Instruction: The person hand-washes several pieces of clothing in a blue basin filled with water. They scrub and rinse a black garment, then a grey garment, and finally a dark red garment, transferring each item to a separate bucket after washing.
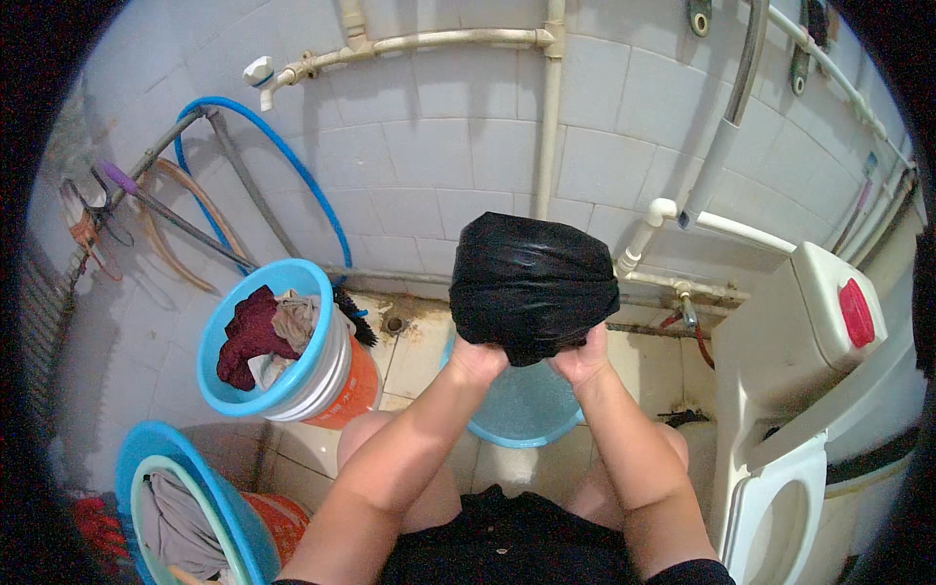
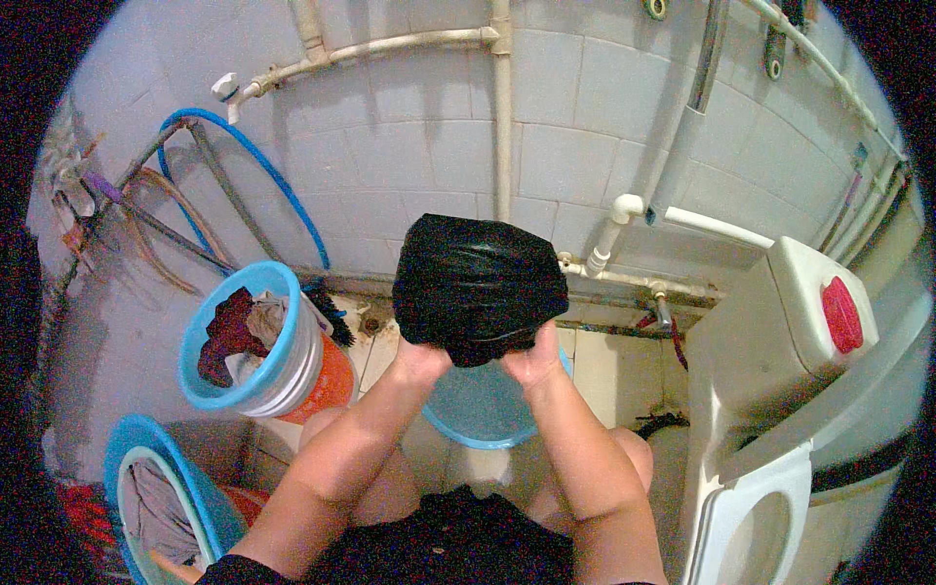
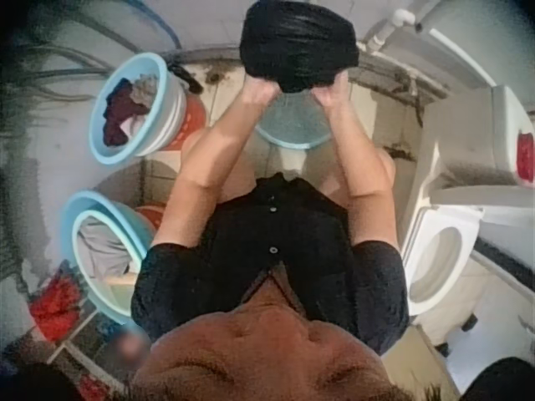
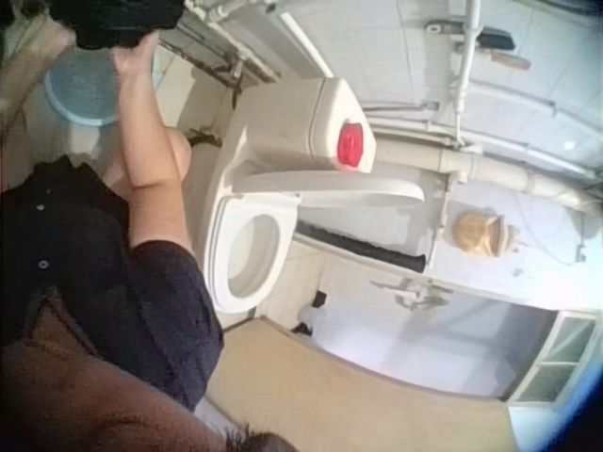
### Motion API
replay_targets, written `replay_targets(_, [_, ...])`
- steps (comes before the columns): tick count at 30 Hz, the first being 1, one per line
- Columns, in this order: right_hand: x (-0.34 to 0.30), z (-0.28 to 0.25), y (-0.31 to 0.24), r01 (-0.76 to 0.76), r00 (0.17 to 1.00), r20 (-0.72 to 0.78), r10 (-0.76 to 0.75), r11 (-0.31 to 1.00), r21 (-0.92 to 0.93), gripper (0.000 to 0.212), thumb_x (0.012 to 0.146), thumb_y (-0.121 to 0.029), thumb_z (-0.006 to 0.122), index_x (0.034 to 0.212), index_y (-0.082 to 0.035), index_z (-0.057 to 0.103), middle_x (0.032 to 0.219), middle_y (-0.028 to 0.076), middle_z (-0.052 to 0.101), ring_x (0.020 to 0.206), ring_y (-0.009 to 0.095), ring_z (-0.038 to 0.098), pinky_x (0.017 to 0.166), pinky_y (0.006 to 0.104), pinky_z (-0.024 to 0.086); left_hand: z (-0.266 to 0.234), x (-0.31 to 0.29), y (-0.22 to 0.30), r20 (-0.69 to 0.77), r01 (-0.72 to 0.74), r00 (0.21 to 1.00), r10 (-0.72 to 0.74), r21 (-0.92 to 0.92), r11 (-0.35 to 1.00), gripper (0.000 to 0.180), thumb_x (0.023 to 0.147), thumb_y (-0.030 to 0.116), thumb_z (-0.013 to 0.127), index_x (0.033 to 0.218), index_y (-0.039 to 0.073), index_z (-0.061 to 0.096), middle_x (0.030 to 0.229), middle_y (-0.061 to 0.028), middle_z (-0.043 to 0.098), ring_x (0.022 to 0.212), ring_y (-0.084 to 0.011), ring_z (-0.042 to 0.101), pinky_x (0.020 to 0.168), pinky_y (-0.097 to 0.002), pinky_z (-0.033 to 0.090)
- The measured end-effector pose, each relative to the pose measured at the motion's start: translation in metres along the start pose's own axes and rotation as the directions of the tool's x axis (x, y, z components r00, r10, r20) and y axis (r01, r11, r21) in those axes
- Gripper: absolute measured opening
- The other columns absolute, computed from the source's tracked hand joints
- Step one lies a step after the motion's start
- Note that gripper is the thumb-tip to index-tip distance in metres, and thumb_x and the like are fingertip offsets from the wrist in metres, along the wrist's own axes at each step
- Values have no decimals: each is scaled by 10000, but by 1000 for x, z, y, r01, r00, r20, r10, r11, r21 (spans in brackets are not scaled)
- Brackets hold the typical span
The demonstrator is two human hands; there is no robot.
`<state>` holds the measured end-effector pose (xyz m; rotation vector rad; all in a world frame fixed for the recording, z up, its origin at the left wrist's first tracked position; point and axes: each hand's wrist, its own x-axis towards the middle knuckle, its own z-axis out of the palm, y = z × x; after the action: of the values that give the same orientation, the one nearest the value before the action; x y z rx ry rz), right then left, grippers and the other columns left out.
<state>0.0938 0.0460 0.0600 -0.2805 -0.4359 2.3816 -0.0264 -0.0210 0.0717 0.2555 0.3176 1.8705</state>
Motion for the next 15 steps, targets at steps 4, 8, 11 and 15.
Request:
replay_targets(4, [11,-16,-32,146,987,-71,-144,989,15,497,838,-446,529,1193,-97,533,1217,86,545,1096,289,511,958,452,408,-26,-5,11,-66,224,973,-221,489,843,362,844,182,609,1185,84,535,1167,-83,571,1062,-240,544,912,-407,470])
replay_targets(8, [10,-39,-64,261,963,-64,-262,965,-32,442,859,-386,516,1167,-70,542,1199,107,553,1081,292,524,945,438,425,-27,-19,35,-1,352,833,-554,773,528,640,804,191,667,1351,103,346,1332,-112,427,1222,-265,420,959,-481,410])
replay_targets(11, [2,-38,-68,288,957,21,-288,950,-119,415,882,-327,488,1197,-58,516,1205,107,546,1097,277,522,957,411,417,-24,-21,47,202,496,753,-627,452,741,798,834,432,592,1433,128,162,1463,-117,234,1316,-312,290,980,-584,332])
replay_targets(15, [-8,-22,-62,291,955,163,-249,893,-343,446,886,-296,478,1258,-51,462,1225,105,525,1142,249,494,994,369,374,-27,-13,47,128,501,847,-515,130,856,752,852,565,472,1408,111,249,1407,-118,347,1242,-305,400,1005,-526,329])
